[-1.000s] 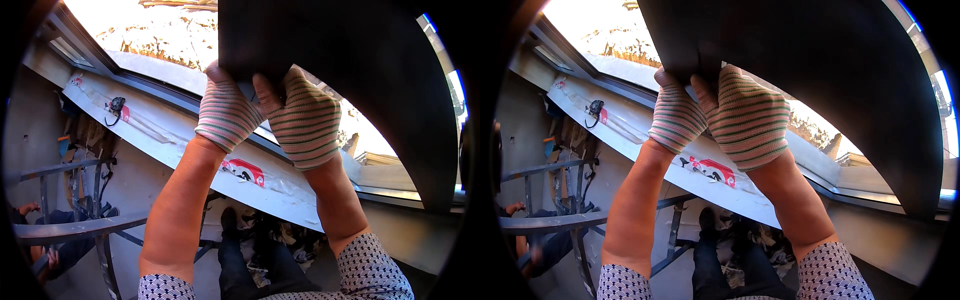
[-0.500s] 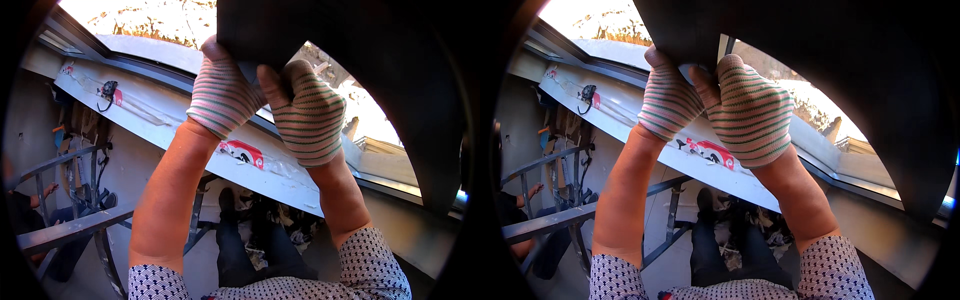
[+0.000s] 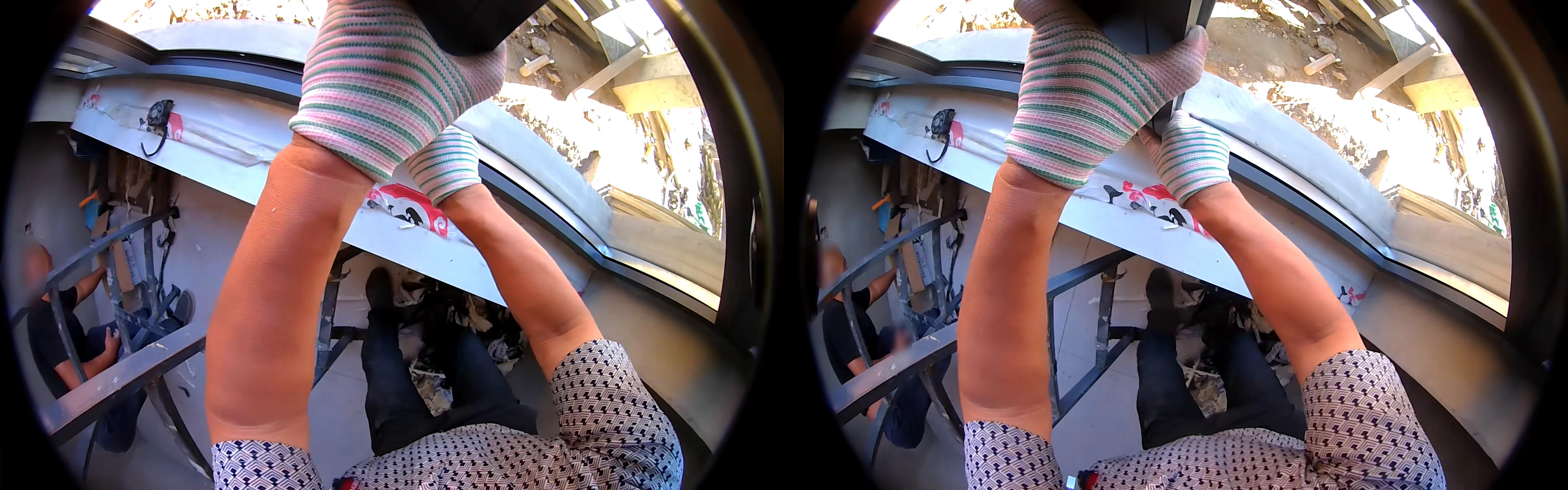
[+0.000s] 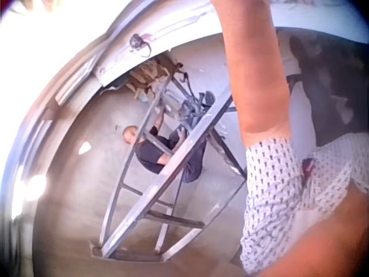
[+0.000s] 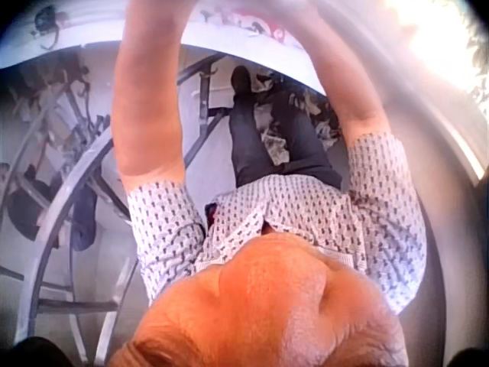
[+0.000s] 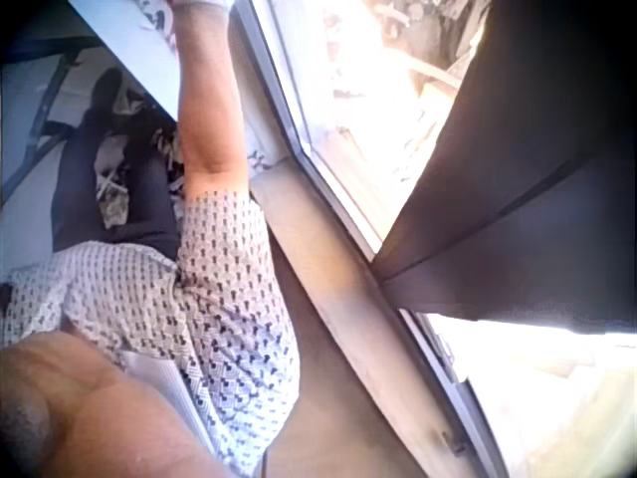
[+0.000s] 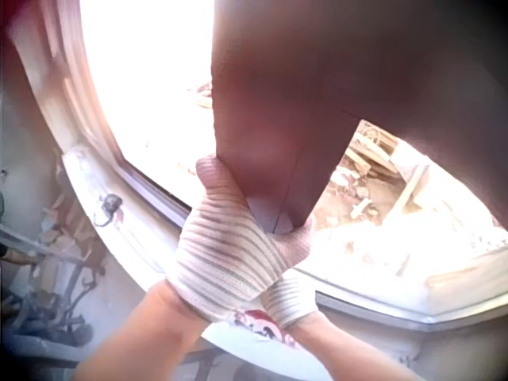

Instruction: The person picks up a large glass pane with a black frame and carries it to a window opening. They lift the pane into the frame and then insert a black plastic strip into the side of the window frame to secure the glass. The person is wearing gloves and works in a room with construction debris.

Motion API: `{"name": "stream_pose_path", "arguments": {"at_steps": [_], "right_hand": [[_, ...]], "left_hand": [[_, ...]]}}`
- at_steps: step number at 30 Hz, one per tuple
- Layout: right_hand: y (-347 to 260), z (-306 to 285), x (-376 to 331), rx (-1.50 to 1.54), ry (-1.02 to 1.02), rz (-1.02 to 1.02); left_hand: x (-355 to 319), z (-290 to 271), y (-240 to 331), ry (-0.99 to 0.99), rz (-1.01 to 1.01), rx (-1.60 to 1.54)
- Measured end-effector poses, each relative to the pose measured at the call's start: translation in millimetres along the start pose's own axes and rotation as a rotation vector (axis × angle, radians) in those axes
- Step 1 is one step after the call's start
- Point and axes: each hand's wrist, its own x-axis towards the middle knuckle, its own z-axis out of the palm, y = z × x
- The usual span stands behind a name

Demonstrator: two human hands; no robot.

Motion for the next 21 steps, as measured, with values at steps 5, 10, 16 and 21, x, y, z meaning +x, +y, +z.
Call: {"name": "stream_pose_path", "arguments": {"at_steps": [5, 10, 16, 21], "right_hand": [[-15, 27, -1, -0.109, 0.068, 0.155], [-11, 29, -2, -0.107, 0.067, 0.106], [-43, 28, -78, 0.096, 0.063, -0.011], [-42, -14, -168, 0.129, -0.122, -0.047]], "left_hand": [[3, -2, -6, -0.036, -0.002, -0.104], [10, -3, -7, -0.012, 0.052, -0.067], [6, 7, -13, 0.365, 0.203, 0.586], [-3, 22, -7, 0.478, -0.030, 0.694]]}}
